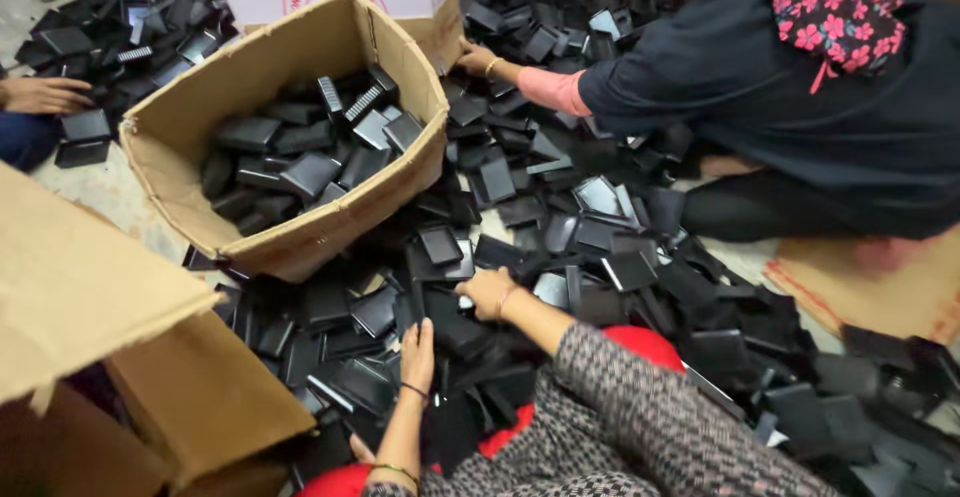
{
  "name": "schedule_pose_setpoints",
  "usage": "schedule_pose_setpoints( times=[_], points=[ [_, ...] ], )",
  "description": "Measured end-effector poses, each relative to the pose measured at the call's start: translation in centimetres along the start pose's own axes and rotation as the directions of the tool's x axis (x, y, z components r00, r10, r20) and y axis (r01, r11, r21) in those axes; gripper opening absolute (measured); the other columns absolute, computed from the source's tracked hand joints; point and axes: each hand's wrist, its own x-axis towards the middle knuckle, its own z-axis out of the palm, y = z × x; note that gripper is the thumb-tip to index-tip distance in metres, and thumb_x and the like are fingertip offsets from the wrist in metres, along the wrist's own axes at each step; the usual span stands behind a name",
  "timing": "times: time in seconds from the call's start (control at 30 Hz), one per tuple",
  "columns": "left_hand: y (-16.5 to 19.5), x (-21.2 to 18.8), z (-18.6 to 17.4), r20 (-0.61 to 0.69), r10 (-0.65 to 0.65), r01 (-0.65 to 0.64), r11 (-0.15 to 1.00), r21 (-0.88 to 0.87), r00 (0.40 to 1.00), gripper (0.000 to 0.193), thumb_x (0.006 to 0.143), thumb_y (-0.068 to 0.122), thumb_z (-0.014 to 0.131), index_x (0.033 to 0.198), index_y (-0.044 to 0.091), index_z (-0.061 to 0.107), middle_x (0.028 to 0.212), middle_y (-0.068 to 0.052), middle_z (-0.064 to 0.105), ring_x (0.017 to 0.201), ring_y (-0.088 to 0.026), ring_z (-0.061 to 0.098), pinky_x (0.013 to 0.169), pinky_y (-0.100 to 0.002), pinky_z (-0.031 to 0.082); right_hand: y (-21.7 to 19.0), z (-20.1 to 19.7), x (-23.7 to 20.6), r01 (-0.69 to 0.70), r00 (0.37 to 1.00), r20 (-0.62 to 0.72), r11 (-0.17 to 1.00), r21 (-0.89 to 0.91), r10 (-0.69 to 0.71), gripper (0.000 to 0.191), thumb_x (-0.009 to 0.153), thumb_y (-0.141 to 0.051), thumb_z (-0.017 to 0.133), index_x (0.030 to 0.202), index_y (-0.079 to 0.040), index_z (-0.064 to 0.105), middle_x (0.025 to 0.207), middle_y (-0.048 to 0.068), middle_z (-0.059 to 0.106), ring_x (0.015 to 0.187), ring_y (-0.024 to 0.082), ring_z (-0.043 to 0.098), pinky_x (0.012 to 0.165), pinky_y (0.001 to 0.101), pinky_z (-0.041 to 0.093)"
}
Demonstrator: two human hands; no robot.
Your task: The person sits on the floor and repeatedly picks up small black plastic parts from a large pile, briefly turns them over, and places them into a cardboard box. The action is continuous and repetitive, with no visible inspection or assembly.
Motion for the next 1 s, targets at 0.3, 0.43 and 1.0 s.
schedule_pose_setpoints(
  times=[0.3, 0.43, 1.0],
  points=[
    [3.0, -5.3, -1.4, 0.146, 0.040, -0.014, 0.984, -0.175, 0.989, 0.066, 0.102, 0.056, 0.041, 0.135, 0.003, 0.064, 0.138, -0.010, 0.065, 0.131, -0.021, 0.057, 0.111, -0.032, 0.039, -2.6, -0.9, -15.9, 0.238, 0.883, -0.438, 0.965, 0.110, -0.168, 0.046, 0.072, -0.004, 0.068, 0.117, -0.017, 0.068, 0.094, 0.007, 0.074, 0.099, 0.031, 0.071, 0.089, 0.0542, 0.049],
    [4.8, -7.5, -2.6, -0.103, 0.179, -0.188, 0.977, -0.096, 0.979, 0.062, 0.099, 0.054, 0.053, 0.130, 0.002, 0.068, 0.125, -0.015, 0.073, 0.120, -0.027, 0.066, 0.106, -0.036, 0.048, -2.8, -2.4, -19.7, 0.382, 0.791, -0.608, 0.832, 0.404, -0.068, 0.031, 0.085, -0.011, 0.073, 0.115, -0.013, 0.069, 0.097, 0.009, 0.074, 0.090, 0.027, 0.070, 0.081, 0.0397, 0.056],
    [11.4, -31.0, -3.7, 0.657, -0.066, 0.652, 0.231, -0.722, 0.751, 0.060, 0.094, 0.041, 0.049, 0.141, 0.005, 0.055, 0.135, -0.019, 0.063, 0.124, -0.038, 0.061, 0.102, -0.067, 0.049, -10.7, 7.8, -26.6, 0.246, 0.957, -0.222, 0.122, 0.961, -0.186, 0.044, 0.095, -0.026, 0.071, 0.130, 0.000, 0.064, 0.120, 0.002, 0.070, 0.109, 0.009, 0.063, 0.098, 0.0285, 0.053]
  ],
)
